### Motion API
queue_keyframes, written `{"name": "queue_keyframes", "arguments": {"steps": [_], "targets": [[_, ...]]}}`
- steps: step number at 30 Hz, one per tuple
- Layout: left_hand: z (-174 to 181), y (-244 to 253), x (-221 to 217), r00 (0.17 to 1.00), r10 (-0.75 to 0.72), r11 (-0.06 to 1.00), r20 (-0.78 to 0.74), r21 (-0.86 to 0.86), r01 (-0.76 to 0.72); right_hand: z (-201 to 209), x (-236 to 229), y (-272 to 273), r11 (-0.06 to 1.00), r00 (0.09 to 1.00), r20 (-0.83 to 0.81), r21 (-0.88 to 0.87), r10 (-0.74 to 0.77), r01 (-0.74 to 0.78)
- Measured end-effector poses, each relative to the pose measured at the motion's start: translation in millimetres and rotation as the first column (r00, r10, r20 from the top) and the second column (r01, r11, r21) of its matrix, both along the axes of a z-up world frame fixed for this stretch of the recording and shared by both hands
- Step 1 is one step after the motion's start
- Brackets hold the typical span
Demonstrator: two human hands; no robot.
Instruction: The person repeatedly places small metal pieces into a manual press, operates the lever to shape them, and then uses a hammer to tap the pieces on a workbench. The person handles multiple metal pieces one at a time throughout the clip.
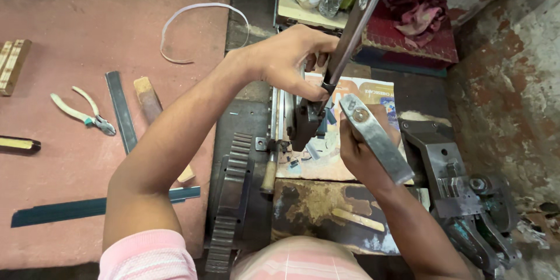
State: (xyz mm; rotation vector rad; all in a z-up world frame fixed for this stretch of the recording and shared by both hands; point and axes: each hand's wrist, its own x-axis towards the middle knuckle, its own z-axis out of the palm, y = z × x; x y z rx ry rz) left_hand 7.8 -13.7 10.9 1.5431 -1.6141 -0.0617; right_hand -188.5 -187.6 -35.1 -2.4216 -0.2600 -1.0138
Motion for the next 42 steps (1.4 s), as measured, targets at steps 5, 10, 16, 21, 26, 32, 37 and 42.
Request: {"name": "queue_keyframes", "arguments": {"steps": [5,10,16,21,26,32,37,42], "targets": [[-7,-4,5,0.985,-0.032,0.997,-0.171,0.069,0.044,-4,-1,-4,0.999,0.998,-0.053,-0.036,-0.019,0.017],[-12,-4,8,0.966,-0.148,0.989,-0.214,-0.007,0.15,-8,1,-8,0.992,0.99,0.13,-0.12,0.048,-0.033],[-11,-5,12,0.964,-0.158,0.987,-0.214,-0.014,0.159,-10,11,-12,0.974,0.979,0.201,-0.223,0.02,0.026],[-11,-7,13,0.961,-0.176,0.984,-0.212,-0.007,0.178,-8,13,-15,0.913,0.994,0.11,-0.408,0.019,0.028],[-14,-6,15,0.966,-0.184,0.983,-0.18,-0.046,0.179,-5,15,-12,0.942,0.999,0.044,-0.335,-0.009,0.024],[-15,-7,19,0.941,-0.231,0.973,-0.246,-0.027,0.231,-11,12,-18,0.96,0.994,0.059,-0.269,0.097,-0.078],[-17,-7,22,0.938,-0.219,0.973,-0.268,0.014,0.231,-11,12,-20,0.909,0.991,0.115,-0.417,0.063,-0.009],[-20,-7,20,0.905,-0.265,0.962,-0.334,-0.023,0.273,-4,10,-12,0.895,0.998,0.052,-0.446,0.038,-0.011]]}}
